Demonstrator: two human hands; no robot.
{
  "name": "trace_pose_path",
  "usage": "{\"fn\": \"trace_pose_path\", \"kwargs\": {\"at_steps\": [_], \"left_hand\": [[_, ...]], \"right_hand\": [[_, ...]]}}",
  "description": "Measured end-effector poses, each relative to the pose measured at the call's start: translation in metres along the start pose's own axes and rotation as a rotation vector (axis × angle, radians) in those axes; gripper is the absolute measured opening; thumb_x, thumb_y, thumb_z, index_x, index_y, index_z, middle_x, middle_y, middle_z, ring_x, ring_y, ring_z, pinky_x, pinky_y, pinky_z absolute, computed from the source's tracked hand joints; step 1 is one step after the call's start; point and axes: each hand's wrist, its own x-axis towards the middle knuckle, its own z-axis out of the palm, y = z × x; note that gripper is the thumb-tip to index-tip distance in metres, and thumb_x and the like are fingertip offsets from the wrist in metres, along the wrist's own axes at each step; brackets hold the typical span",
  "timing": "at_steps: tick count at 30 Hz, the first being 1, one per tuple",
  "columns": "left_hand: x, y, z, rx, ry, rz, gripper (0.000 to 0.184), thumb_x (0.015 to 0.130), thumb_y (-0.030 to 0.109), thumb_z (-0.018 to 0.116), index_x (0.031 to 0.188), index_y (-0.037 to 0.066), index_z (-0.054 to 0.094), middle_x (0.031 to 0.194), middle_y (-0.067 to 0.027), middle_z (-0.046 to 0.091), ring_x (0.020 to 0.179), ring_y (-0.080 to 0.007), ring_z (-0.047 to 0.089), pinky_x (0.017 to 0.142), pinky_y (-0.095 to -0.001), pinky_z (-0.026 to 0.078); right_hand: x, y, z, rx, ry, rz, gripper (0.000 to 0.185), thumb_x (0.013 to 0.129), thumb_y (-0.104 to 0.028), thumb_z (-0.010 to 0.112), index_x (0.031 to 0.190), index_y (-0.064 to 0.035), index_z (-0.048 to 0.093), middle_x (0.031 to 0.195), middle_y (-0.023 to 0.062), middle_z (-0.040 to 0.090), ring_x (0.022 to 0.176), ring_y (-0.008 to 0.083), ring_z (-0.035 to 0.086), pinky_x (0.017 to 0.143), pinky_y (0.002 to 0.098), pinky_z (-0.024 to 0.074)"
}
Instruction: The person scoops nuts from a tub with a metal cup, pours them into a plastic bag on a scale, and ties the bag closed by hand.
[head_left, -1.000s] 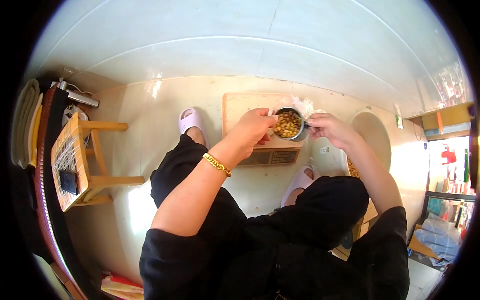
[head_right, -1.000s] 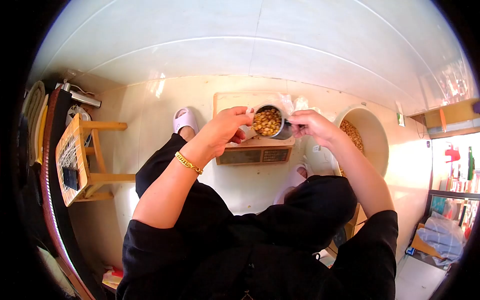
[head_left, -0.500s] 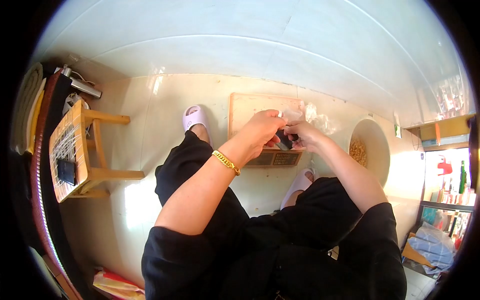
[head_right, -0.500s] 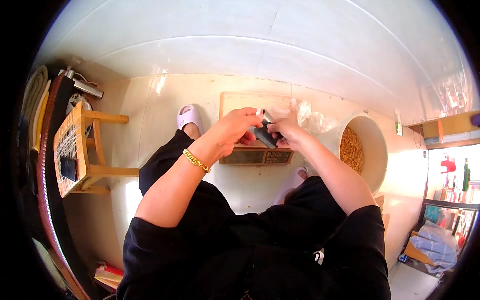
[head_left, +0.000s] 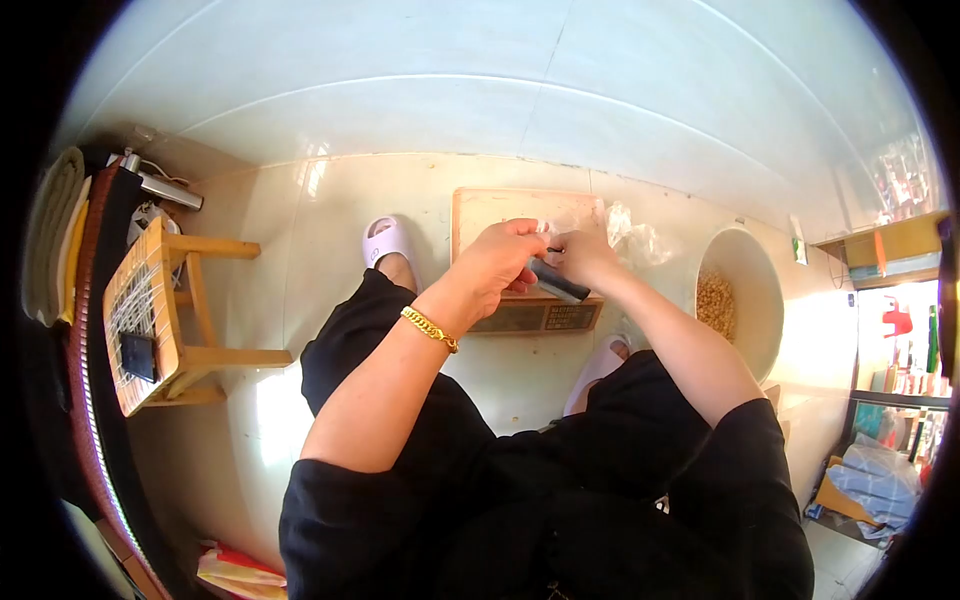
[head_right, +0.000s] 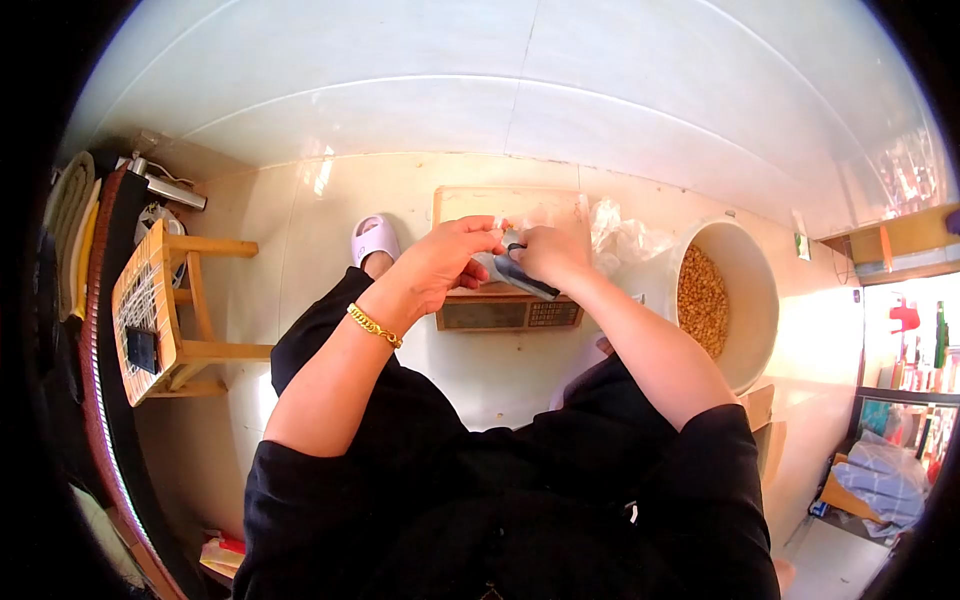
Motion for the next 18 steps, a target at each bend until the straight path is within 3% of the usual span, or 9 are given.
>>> {"fn": "trace_pose_path", "kwargs": {"at_steps": [4,10,13,18], "left_hand": [[-0.005,0.007,0.002,0.001,-0.011,-0.008,0.039,0.089,0.024,0.055,0.124,0.009,0.052,0.092,-0.0004,0.057,0.063,-0.0090,0.047,0.058,-0.0231,0.041],[-0.004,0.008,0.004,0.018,-0.007,0.001,0.040,0.089,0.026,0.056,0.124,0.008,0.052,0.089,-0.0003,0.056,0.063,-0.0084,0.046,0.058,-0.0228,0.041],[-0.005,0.004,0.001,-0.012,0.009,0.027,0.037,0.089,0.027,0.056,0.119,0.006,0.054,0.090,-0.0006,0.055,0.063,-0.0084,0.046,0.058,-0.0232,0.041],[-0.004,0.005,0.000,-0.027,0.008,0.029,0.028,0.089,0.025,0.055,0.109,0.005,0.055,0.091,-0.0016,0.055,0.063,-0.0094,0.046,0.059,-0.0239,0.041]], "right_hand": [[-0.012,-0.014,-0.004,-0.092,0.089,-0.125,0.023,0.081,-0.029,0.059,0.092,-0.0105,0.068,0.089,0.0145,0.066,0.087,0.0313,0.063,0.071,0.0405,0.0479],[0.003,-0.014,0.005,-0.318,0.128,-0.131,0.017,0.080,-0.024,0.058,0.088,-0.0124,0.068,0.088,0.0121,0.066,0.086,0.0306,0.063,0.071,0.0407,0.0486],[-0.003,-0.024,0.002,-0.297,0.120,-0.051,0.016,0.080,-0.023,0.058,0.088,-0.0125,0.068,0.086,0.0113,0.066,0.084,0.0303,0.063,0.070,0.0408,0.0486],[-0.007,-0.029,0.002,-0.322,0.119,-0.131,0.017,0.081,-0.023,0.058,0.087,-0.0115,0.068,0.084,0.0120,0.066,0.083,0.0305,0.063,0.069,0.0410,0.0480]]}}
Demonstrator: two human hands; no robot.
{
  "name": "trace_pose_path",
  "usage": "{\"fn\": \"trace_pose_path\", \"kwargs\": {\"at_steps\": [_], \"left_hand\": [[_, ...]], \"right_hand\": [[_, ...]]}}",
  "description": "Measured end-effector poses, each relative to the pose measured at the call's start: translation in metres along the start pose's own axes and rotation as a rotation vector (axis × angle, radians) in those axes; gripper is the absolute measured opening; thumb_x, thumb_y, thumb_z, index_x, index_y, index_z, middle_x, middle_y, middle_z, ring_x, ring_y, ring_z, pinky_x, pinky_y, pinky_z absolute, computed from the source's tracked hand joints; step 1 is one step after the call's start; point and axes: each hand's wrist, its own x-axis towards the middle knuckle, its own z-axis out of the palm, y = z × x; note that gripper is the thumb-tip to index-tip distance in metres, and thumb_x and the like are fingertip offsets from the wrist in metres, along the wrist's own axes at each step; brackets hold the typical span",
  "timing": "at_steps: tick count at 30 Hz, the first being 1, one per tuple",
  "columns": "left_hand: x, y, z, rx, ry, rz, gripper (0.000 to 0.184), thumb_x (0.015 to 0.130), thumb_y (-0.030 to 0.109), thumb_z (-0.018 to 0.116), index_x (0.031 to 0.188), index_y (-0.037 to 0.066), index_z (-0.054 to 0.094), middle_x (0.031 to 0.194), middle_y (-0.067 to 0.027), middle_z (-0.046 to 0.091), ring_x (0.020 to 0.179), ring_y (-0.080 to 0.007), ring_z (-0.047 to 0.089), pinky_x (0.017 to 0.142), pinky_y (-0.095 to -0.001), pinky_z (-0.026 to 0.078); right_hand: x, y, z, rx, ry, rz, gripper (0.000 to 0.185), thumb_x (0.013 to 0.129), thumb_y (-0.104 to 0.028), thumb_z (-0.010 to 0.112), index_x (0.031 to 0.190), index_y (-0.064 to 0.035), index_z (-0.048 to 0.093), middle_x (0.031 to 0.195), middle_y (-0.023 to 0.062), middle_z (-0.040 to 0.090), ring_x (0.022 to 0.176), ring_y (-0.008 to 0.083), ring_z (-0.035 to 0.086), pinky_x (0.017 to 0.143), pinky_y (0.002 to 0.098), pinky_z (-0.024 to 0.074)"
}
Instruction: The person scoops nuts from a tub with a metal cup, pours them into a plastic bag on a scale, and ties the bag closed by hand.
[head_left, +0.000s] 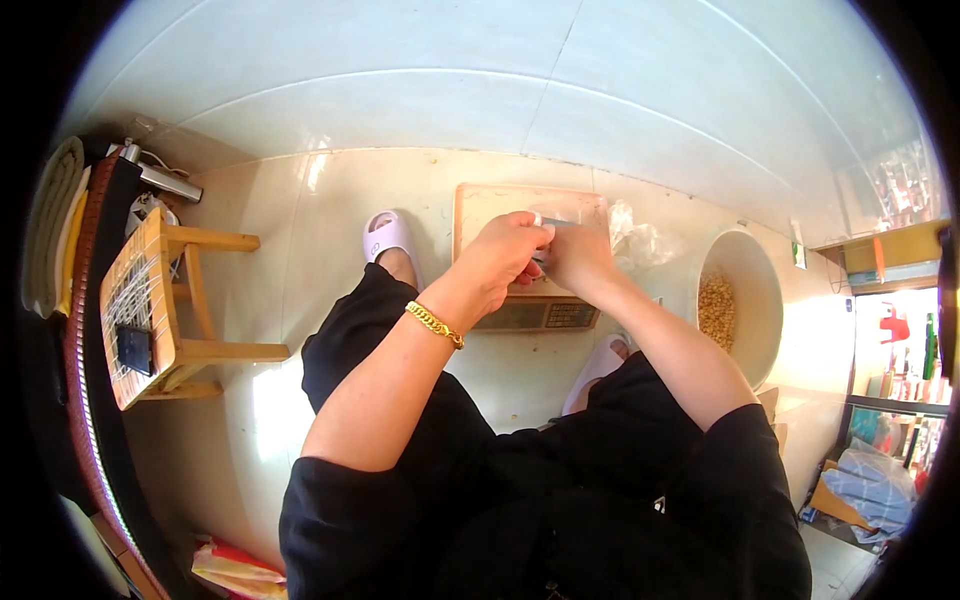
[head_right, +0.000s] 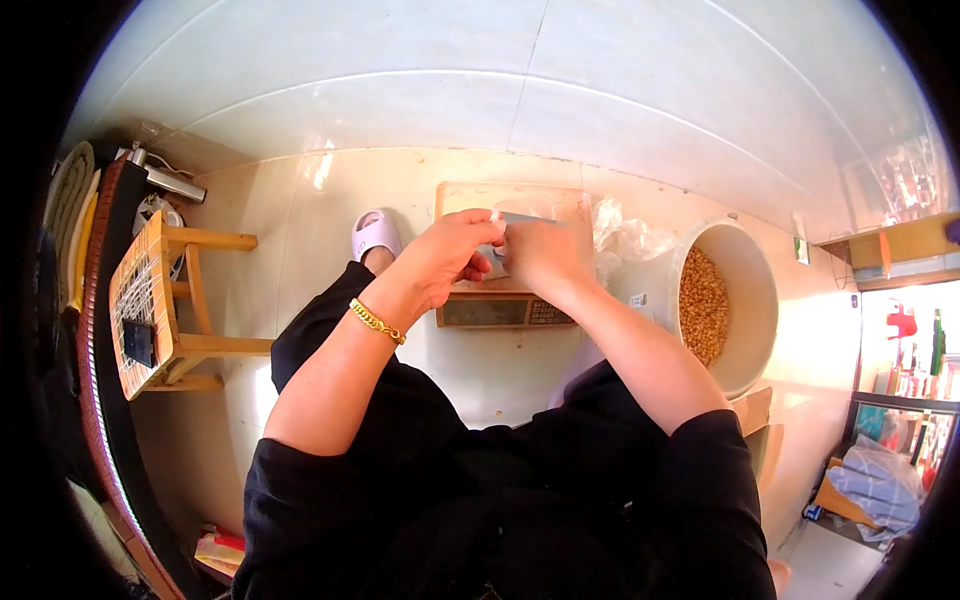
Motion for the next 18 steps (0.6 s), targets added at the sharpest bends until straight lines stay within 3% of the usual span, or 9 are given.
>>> {"fn": "trace_pose_path", "kwargs": {"at_steps": [7,14,18], "left_hand": [[0.001,-0.001,-0.003,-0.006,0.074,-0.013,0.027,0.088,0.023,0.057,0.108,0.005,0.055,0.090,-0.0018,0.054,0.064,-0.0104,0.047,0.059,-0.0247,0.042],[0.004,-0.003,-0.001,-0.015,0.093,-0.015,0.024,0.086,0.020,0.057,0.105,0.005,0.055,0.089,-0.0021,0.055,0.064,-0.0117,0.048,0.058,-0.0258,0.042],[0.005,0.000,-0.002,-0.036,0.111,-0.004,0.022,0.085,0.019,0.058,0.102,0.005,0.056,0.087,-0.0021,0.056,0.064,-0.0119,0.049,0.058,-0.0261,0.043]], "right_hand": [[-0.007,0.003,-0.012,0.160,0.067,0.034,0.021,0.085,-0.027,0.056,0.091,-0.0120,0.068,0.086,0.0124,0.067,0.084,0.0316,0.062,0.074,0.0414,0.0467],[-0.005,0.023,-0.015,0.135,0.043,0.076,0.027,0.082,-0.033,0.059,0.092,-0.0102,0.069,0.085,0.0154,0.066,0.085,0.0308,0.062,0.074,0.0392,0.0467],[-0.001,0.050,-0.025,0.509,-0.128,0.228,0.041,0.080,-0.043,0.060,0.077,-0.0025,0.065,0.071,0.0119,0.062,0.063,0.0229,0.060,0.056,0.0341,0.0472]]}}
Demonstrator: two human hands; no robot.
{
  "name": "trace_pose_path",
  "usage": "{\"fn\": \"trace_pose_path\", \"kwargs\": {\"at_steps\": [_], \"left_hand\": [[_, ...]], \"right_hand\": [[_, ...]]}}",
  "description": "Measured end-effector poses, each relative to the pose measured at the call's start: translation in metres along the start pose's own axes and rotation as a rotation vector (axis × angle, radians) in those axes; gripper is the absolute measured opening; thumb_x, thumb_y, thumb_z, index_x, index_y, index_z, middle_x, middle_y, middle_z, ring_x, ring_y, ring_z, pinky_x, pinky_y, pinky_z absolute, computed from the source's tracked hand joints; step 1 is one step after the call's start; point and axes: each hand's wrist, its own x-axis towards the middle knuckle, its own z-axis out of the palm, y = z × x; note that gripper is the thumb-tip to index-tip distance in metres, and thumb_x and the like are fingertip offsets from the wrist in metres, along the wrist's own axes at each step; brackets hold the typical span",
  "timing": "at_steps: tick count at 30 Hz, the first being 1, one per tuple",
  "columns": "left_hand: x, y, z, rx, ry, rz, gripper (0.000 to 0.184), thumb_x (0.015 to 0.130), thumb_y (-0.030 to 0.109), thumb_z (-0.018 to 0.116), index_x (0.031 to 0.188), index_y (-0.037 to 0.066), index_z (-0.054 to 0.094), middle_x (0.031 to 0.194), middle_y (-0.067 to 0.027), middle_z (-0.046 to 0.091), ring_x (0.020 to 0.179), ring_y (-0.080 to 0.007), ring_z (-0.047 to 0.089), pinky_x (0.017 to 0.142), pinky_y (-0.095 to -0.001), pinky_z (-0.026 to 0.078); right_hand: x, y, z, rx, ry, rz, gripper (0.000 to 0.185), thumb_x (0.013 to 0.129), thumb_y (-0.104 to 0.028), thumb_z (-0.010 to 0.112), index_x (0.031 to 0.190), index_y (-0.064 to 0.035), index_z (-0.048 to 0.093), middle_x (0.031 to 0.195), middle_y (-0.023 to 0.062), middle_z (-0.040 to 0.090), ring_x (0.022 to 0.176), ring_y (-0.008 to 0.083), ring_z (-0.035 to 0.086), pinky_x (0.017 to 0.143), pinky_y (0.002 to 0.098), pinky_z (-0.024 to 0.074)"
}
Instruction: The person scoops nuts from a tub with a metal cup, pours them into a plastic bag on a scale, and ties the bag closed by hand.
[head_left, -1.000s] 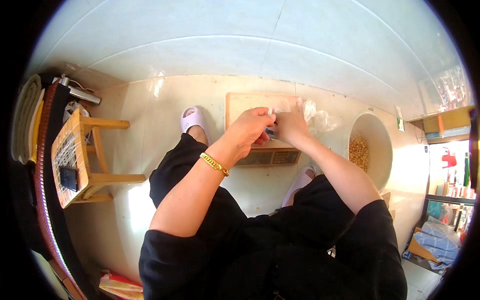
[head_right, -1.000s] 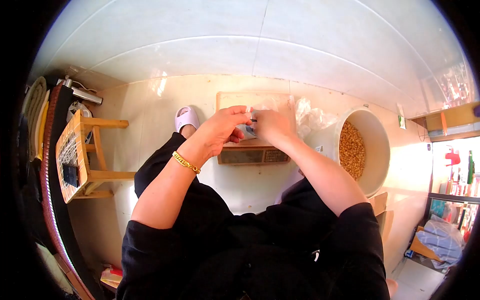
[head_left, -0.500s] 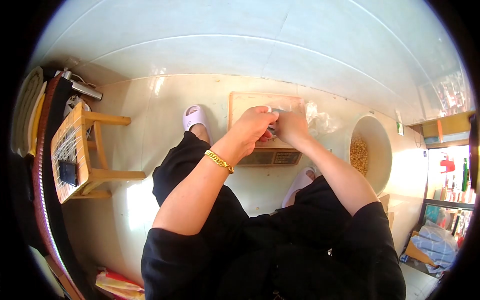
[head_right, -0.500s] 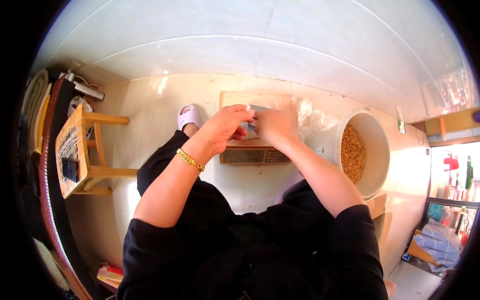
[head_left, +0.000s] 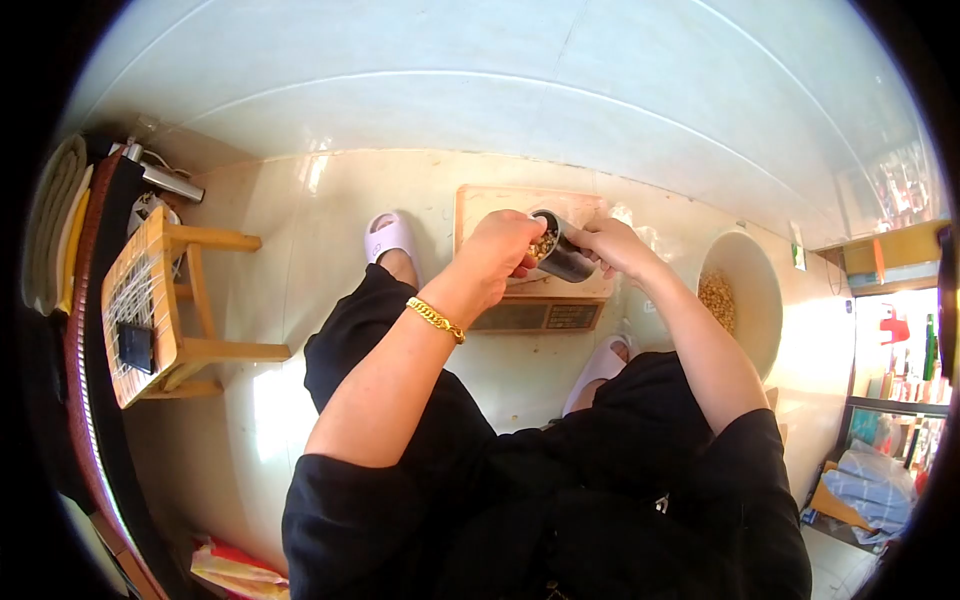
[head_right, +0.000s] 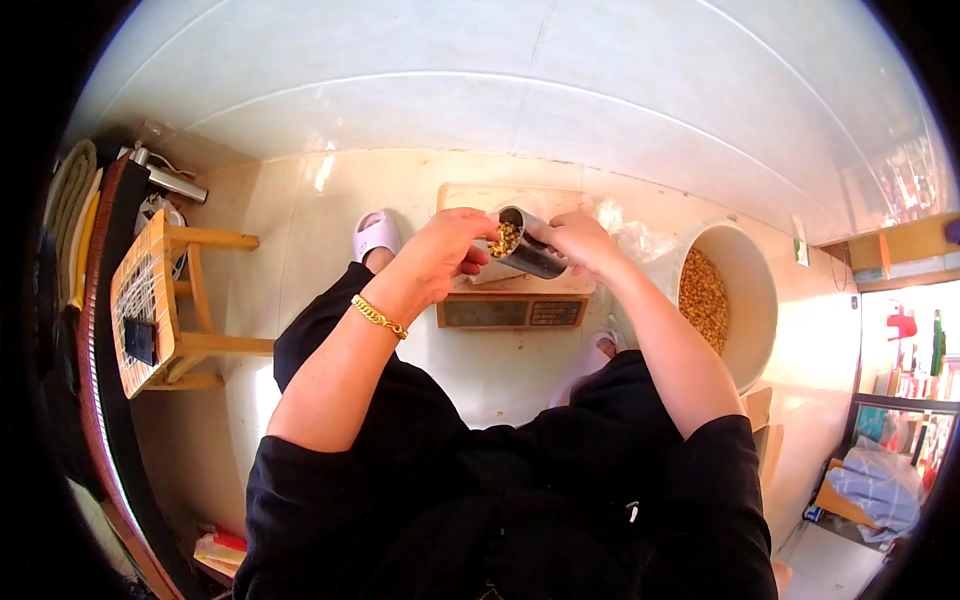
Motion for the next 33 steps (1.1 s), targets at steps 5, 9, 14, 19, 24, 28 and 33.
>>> {"fn": "trace_pose_path", "kwargs": {"at_steps": [5,9,14,19,24,28,33], "left_hand": [[0.005,-0.002,-0.001,-0.022,-0.008,0.037,0.022,0.085,0.021,0.059,0.100,0.006,0.057,0.087,-0.0021,0.056,0.066,-0.0112,0.048,0.060,-0.0258,0.042],[0.007,0.007,0.005,-0.189,0.027,0.145,0.020,0.086,0.021,0.057,0.100,0.007,0.057,0.090,-0.0014,0.056,0.067,-0.0105,0.047,0.062,-0.0247,0.041],[0.010,0.016,0.022,-0.242,0.009,0.212,0.021,0.087,0.020,0.056,0.103,0.007,0.057,0.091,-0.0006,0.056,0.067,-0.0100,0.046,0.063,-0.0246,0.040],[0.020,0.007,0.027,-0.110,0.113,0.145,0.023,0.084,0.020,0.058,0.102,0.005,0.057,0.078,-0.0006,0.052,0.060,-0.0107,0.046,0.054,-0.0261,0.041],[0.018,0.007,0.019,-0.066,0.108,0.117,0.034,0.083,0.017,0.061,0.115,0.007,0.055,0.088,0.0005,0.056,0.062,-0.0085,0.045,0.059,-0.0240,0.041],[0.016,0.006,0.006,-0.050,0.107,0.096,0.029,0.083,0.019,0.062,0.109,0.008,0.058,0.087,0.0007,0.056,0.062,-0.0087,0.047,0.058,-0.0242,0.041],[0.011,0.009,-0.006,-0.032,0.083,0.121,0.018,0.084,0.022,0.060,0.095,0.008,0.060,0.086,-0.0001,0.056,0.063,-0.0098,0.049,0.057,-0.0244,0.041]], "right_hand": [[-0.005,0.023,-0.007,0.413,-0.103,0.026,0.046,0.083,-0.046,0.058,0.062,-0.0053,0.052,0.061,0.0026,0.049,0.046,0.0142,0.047,0.042,0.0284,0.0411],[-0.015,0.028,-0.023,0.506,-0.063,0.025,0.042,0.084,-0.042,0.059,0.062,-0.0074,0.050,0.060,0.0004,0.044,0.045,0.0123,0.044,0.041,0.0277,0.0395],[-0.034,0.029,-0.042,0.531,0.103,-0.021,0.037,0.084,-0.041,0.059,0.072,-0.0065,0.060,0.060,0.0002,0.049,0.050,0.0118,0.047,0.046,0.0276,0.0411],[-0.032,0.036,-0.035,0.165,0.256,-0.048,0.042,0.081,-0.045,0.059,0.081,-0.0045,0.068,0.066,0.0089,0.062,0.061,0.0175,0.060,0.053,0.0319,0.0453],[-0.024,0.013,-0.018,0.046,0.128,-0.027,0.041,0.081,-0.045,0.058,0.079,-0.0048,0.069,0.072,0.0121,0.066,0.054,0.0227,0.062,0.050,0.0324,0.0490],[-0.015,-0.023,-0.002,0.051,0.071,-0.001,0.041,0.082,-0.043,0.058,0.082,-0.0037,0.068,0.071,0.0128,0.065,0.054,0.0205,0.063,0.049,0.0314,0.0489],[0.024,-0.013,0.025,0.338,-0.040,0.045,0.038,0.083,-0.041,0.055,0.072,-0.0057,0.060,0.062,0.0065,0.056,0.049,0.0178,0.055,0.047,0.0319,0.0477]]}}
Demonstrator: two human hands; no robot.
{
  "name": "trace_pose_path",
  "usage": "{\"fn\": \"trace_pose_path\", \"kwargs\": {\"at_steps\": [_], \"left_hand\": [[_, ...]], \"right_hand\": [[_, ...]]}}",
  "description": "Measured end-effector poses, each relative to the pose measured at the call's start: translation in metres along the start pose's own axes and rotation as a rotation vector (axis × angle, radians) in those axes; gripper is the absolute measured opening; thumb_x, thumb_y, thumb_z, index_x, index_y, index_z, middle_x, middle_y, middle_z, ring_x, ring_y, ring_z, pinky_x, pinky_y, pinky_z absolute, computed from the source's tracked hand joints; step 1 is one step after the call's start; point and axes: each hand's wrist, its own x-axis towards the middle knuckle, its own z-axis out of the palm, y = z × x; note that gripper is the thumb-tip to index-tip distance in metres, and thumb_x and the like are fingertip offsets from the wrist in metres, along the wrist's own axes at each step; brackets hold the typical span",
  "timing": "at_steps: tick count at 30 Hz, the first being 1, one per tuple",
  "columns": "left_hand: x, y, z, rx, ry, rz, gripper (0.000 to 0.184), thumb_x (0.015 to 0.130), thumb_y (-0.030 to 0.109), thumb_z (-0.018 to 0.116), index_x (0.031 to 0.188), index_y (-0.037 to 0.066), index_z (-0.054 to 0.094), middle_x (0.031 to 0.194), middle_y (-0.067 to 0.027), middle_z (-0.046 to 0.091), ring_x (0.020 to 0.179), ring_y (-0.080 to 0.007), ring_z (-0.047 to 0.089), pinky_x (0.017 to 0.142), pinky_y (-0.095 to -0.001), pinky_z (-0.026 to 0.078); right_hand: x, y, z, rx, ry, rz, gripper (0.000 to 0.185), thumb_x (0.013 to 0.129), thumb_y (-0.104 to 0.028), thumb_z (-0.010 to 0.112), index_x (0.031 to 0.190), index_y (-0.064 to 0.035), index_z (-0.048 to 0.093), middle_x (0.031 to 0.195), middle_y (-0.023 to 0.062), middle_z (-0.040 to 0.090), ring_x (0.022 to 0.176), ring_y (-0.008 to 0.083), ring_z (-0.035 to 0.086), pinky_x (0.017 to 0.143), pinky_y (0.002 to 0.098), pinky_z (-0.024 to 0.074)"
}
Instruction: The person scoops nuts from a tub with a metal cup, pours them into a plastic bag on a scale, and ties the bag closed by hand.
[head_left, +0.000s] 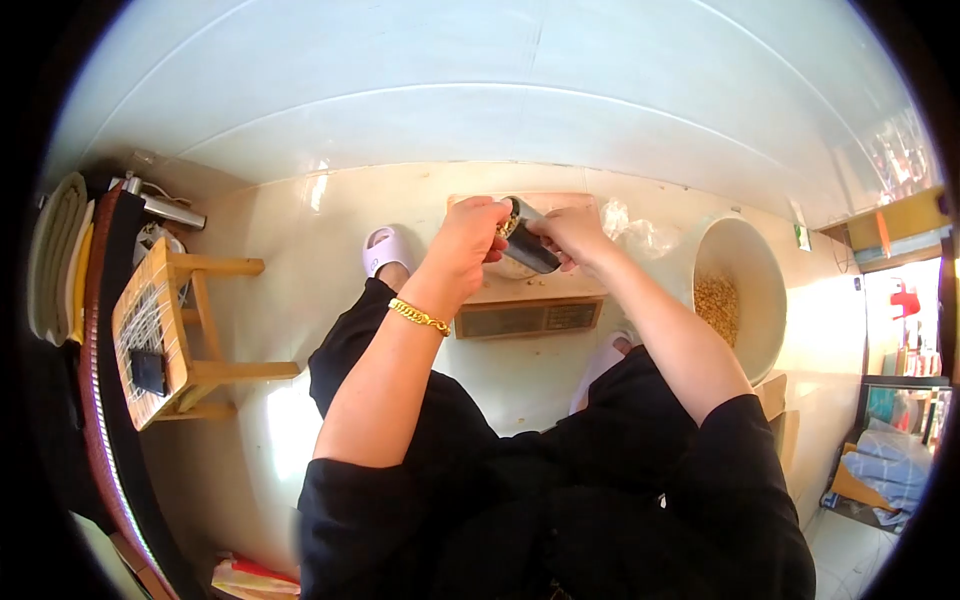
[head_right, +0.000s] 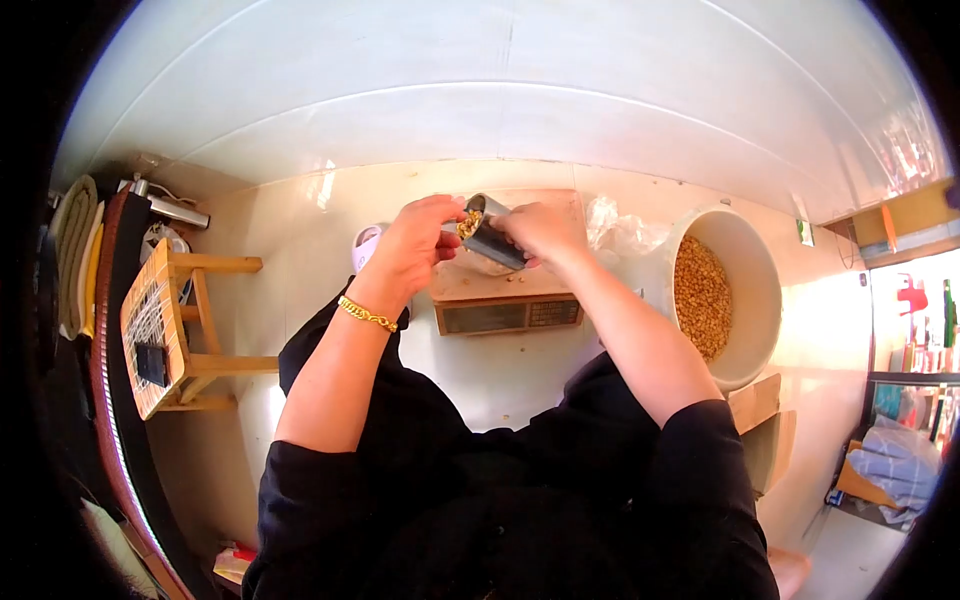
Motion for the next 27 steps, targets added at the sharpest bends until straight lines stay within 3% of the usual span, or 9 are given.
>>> {"fn": "trace_pose_path", "kwargs": {"at_steps": [4,10,13,15,16,18,20,24,27], "left_hand": [[0.001,-0.001,-0.001,-0.027,0.013,0.016,0.020,0.084,0.023,0.060,0.096,0.007,0.059,0.087,-0.0016,0.056,0.064,-0.0114,0.050,0.057,-0.0254,0.042],[0.017,-0.012,0.007,0.106,0.069,-0.016,0.029,0.084,0.022,0.059,0.105,0.002,0.056,0.089,-0.0048,0.056,0.069,-0.0142,0.053,0.060,-0.0278,0.045],[0.032,-0.030,0.011,0.378,0.306,0.250,0.034,0.084,0.021,0.057,0.109,-0.002,0.054,0.094,-0.0088,0.059,0.074,-0.0220,0.058,0.064,-0.0321,0.048],[0.026,-0.041,0.012,0.942,0.632,0.779,0.033,0.083,0.021,0.055,0.107,-0.002,0.056,0.099,-0.0156,0.062,0.081,-0.0303,0.061,0.070,-0.0365,0.049],[0.021,-0.042,0.009,0.961,0.621,0.791,0.033,0.083,0.021,0.055,0.107,-0.002,0.056,0.099,-0.0156,0.062,0.081,-0.0303,0.061,0.070,-0.0365,0.049],[0.010,-0.048,0.002,1.135,-0.158,0.413,0.029,0.082,0.021,0.056,0.103,0.000,0.059,0.101,-0.0207,0.061,0.089,-0.0333,0.060,0.077,-0.0390,0.048],[0.012,-0.086,-0.009,1.296,-0.332,0.321,0.027,0.082,0.020,0.057,0.101,0.002,0.061,0.096,-0.0213,0.062,0.093,-0.0331,0.060,0.083,-0.0396,0.047],[0.025,-0.147,-0.026,1.479,-0.235,0.337,0.030,0.081,0.019,0.058,0.104,0.000,0.061,0.092,-0.0202,0.064,0.093,-0.0384,0.059,0.084,-0.0420,0.046],[0.061,-0.183,-0.036,1.335,0.078,0.301,0.023,0.080,0.011,0.056,0.100,0.001,0.060,0.098,-0.0229,0.062,0.094,-0.0379,0.059,0.083,-0.0442,0.047]], "right_hand": [[-0.018,0.012,-0.027,0.474,-0.132,0.062,0.038,0.084,-0.041,0.053,0.062,-0.0113,0.045,0.061,0.0014,0.045,0.050,0.0147,0.045,0.050,0.0329,0.0487],[-0.093,0.018,-0.075,0.636,0.011,-0.003,0.047,0.086,-0.055,0.049,0.064,-0.0137,0.041,0.064,0.0025,0.047,0.054,0.0157,0.048,0.057,0.0352,0.0503],[-0.127,0.025,-0.085,0.774,0.135,-0.056,0.050,0.087,-0.059,0.047,0.064,-0.0142,0.040,0.065,0.0018,0.046,0.054,0.0150,0.047,0.054,0.0347,0.0497],[-0.142,0.030,-0.086,0.874,0.267,-0.122,0.048,0.088,-0.055,0.049,0.063,-0.0143,0.042,0.064,0.0002,0.046,0.051,0.0130,0.045,0.053,0.0323,0.0490],[-0.146,0.032,-0.087,0.897,0.274,-0.125,0.048,0.088,-0.055,0.049,0.063,-0.0143,0.042,0.064,0.0002,0.046,0.051,0.0130,0.045,0.053,0.0323,0.0490],[-0.151,0.037,-0.090,0.745,0.399,-0.179,0.047,0.088,-0.053,0.050,0.062,-0.0140,0.043,0.062,-0.0012,0.045,0.051,0.0110,0.043,0.054,0.0297,0.0479],[-0.152,0.039,-0.094,0.781,0.417,-0.175,0.047,0.089,-0.051,0.050,0.062,-0.0138,0.044,0.061,-0.0021,0.044,0.052,0.0092,0.043,0.053,0.0275,0.0456],[-0.157,0.028,-0.100,0.896,0.426,-0.170,0.046,0.090,-0.049,0.051,0.062,-0.0131,0.044,0.061,-0.0017,0.044,0.051,0.0083,0.042,0.050,0.0259,0.0431],[-0.158,0.024,-0.097,0.918,0.391,-0.234,0.045,0.090,-0.047,0.051,0.062,-0.0124,0.045,0.060,-0.0018,0.044,0.050,0.0080,0.042,0.048,0.0251,0.0429]]}}
